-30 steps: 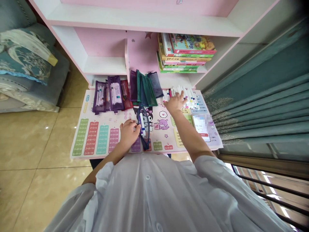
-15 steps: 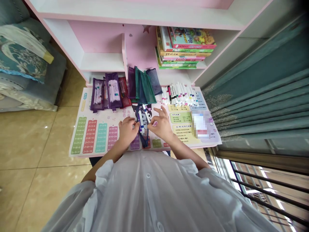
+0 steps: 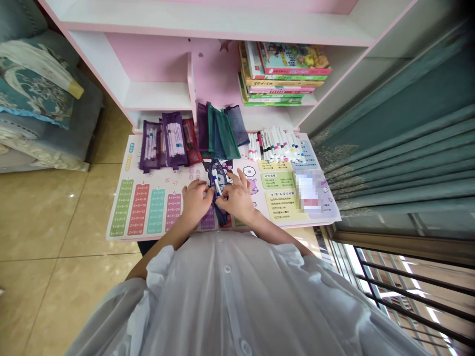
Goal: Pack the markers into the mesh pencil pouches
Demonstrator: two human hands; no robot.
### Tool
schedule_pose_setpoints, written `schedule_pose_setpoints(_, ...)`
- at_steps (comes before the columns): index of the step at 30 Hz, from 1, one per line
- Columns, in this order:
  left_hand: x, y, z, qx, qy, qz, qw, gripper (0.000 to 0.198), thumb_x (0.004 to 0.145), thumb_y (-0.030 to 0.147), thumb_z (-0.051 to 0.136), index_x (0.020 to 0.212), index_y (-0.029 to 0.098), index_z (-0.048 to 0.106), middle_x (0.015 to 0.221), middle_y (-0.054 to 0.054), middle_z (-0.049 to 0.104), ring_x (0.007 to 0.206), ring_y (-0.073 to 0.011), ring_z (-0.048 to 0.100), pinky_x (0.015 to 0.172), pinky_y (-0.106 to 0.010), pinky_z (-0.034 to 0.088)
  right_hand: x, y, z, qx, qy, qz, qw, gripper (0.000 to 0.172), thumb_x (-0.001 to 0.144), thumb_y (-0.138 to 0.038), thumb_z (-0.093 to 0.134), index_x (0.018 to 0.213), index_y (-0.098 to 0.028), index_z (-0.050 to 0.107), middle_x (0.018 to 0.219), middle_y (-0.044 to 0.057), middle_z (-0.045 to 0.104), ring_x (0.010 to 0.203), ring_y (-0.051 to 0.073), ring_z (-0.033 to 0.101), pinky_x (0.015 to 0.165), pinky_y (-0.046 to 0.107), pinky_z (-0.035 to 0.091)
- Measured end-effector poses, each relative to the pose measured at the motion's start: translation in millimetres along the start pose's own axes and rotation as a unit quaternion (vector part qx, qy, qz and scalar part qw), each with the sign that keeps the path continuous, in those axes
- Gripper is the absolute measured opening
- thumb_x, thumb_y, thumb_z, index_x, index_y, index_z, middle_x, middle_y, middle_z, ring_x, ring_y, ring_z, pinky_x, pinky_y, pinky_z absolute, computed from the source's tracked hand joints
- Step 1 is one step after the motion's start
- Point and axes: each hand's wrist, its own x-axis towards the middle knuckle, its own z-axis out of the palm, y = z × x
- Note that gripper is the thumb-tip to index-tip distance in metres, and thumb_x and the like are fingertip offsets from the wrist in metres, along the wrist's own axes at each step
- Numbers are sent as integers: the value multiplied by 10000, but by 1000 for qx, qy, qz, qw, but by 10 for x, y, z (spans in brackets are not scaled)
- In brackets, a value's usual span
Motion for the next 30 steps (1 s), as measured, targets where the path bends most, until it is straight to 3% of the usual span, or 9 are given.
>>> schedule_pose_setpoints(13,6,-1,13,3,-3,1,1000,216,901,282,580,719,220,678,1184,-90,731,1253,-262,593,1138,-517,361,63,17,96,-41,-64,12,997,169,818,-302,655,792,-170,758,1554,168,461,1529,418,216,1135,696,270)
schedule_pose_setpoints(21,15,18,4,0,-9,1,1000,219,904,285,574,725,222,684,1190,-92,727,1258,-268,590,1142,-526,363,114,97,52,17,-24,16,999,145,801,-325,710,752,-191,737,1475,157,547,1496,424,293,1117,687,327)
schedule_pose_setpoints(24,12,16,-3,-3,-17,1,1000,214,907,290,572,739,223,685,1188,-93,727,1261,-264,588,1151,-531,353,310,267,-42,37,55,34,997,157,825,-344,691,767,-204,730,1426,140,583,1476,402,329,1112,661,361)
schedule_pose_setpoints(27,8,11,-3,-3,-22,0,1000,231,913,299,565,726,220,677,1198,-96,724,1285,-270,571,1168,-550,329,652,551,-102,0,135,68,989,158,852,-325,652,832,-188,730,1459,151,539,1491,408,283,1136,672,317)
schedule_pose_setpoints(30,5,8,2,-3,-26,-2,1000,241,915,306,564,716,219,670,1202,-93,721,1296,-278,563,1175,-570,311,1031,856,-109,-63,124,139,980,196,846,-270,635,964,-148,732,1517,180,469,1512,424,217,1156,681,253)
